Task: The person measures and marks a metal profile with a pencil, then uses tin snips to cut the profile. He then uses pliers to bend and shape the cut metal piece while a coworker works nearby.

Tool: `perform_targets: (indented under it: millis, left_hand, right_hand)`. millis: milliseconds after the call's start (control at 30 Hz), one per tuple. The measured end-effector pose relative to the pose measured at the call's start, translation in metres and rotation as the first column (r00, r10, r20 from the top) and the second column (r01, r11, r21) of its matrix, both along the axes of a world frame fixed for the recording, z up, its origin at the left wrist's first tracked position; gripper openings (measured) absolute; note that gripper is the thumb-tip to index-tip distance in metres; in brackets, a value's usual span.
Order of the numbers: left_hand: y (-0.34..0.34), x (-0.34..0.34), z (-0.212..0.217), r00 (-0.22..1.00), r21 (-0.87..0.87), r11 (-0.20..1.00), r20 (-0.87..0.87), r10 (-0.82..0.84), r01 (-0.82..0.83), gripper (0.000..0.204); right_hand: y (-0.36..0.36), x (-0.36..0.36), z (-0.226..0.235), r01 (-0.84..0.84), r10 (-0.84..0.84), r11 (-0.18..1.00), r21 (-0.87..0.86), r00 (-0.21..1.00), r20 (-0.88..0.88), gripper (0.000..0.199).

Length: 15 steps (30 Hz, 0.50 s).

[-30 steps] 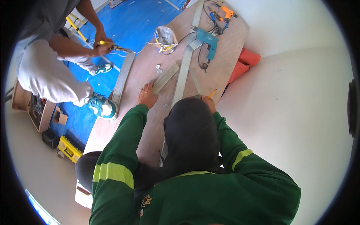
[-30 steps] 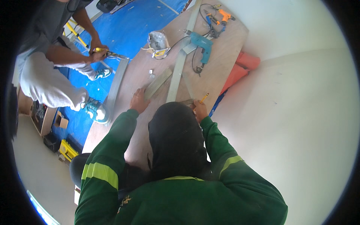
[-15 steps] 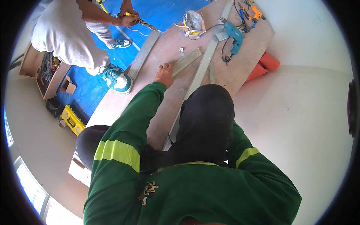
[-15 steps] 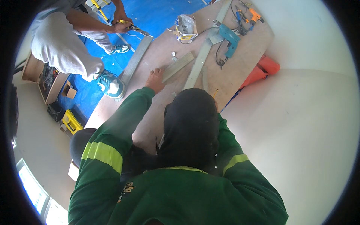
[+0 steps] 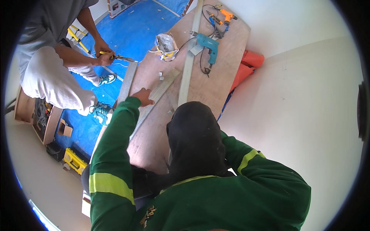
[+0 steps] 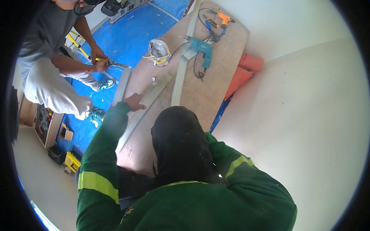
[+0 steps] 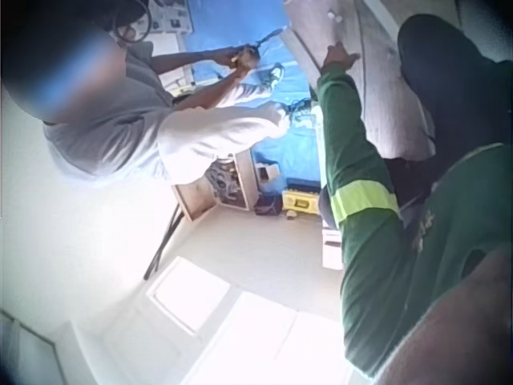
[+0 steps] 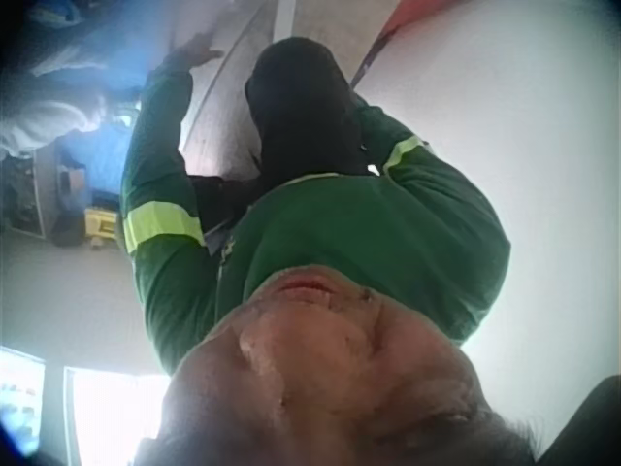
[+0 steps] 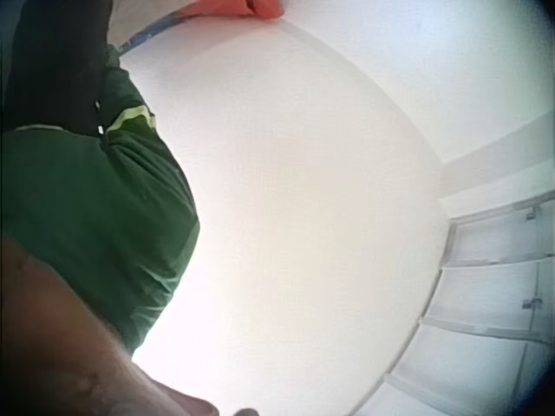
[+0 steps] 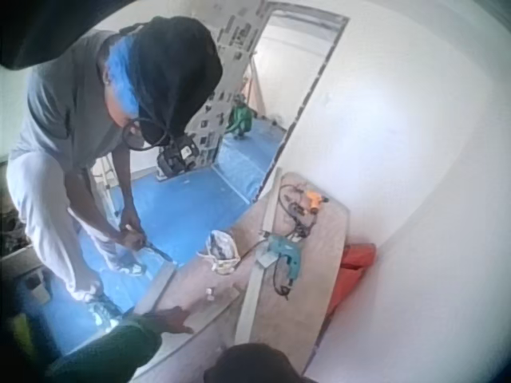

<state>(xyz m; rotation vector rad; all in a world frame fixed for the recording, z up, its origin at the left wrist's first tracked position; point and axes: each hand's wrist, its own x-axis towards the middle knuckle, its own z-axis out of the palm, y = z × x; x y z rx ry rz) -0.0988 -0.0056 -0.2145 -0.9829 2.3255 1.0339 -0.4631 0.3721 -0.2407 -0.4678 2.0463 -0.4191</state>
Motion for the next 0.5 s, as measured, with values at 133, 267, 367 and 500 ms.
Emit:
perform_targets:
  millis: [133,267,367,500]
  left_hand:
    - [-0.027,0.015,0.078,0.951,-0.071,0.948,0.025,-0.308,0.309,0.082]
    - [-0.018,0.065,0.167,0.958,0.050,0.957,0.022,-0.287,0.285,0.077]
    - [-0.005,0.126,0.199,0.982,0.326,0.928,-0.113,-0.153,0.182,0.073]
    - [0.035,0.235,0.185,0.920,0.539,0.826,-0.217,0.328,-0.167,0.067]
  right_hand:
    - [-0.033,0.008,-0.004,-0.159,0.159,0.987,0.005,0.987,-0.009,0.031]
    - [-0.086,0.019,-0.006,-0.375,0.375,0.927,0.007,0.926,-0.029,0.031]
    - [-0.126,0.028,-0.009,-0.531,0.532,0.847,0.023,0.846,-0.033,0.031]
    - [-0.173,0.037,0.000,-0.721,0.723,0.691,0.053,0.688,-0.064,0.031]
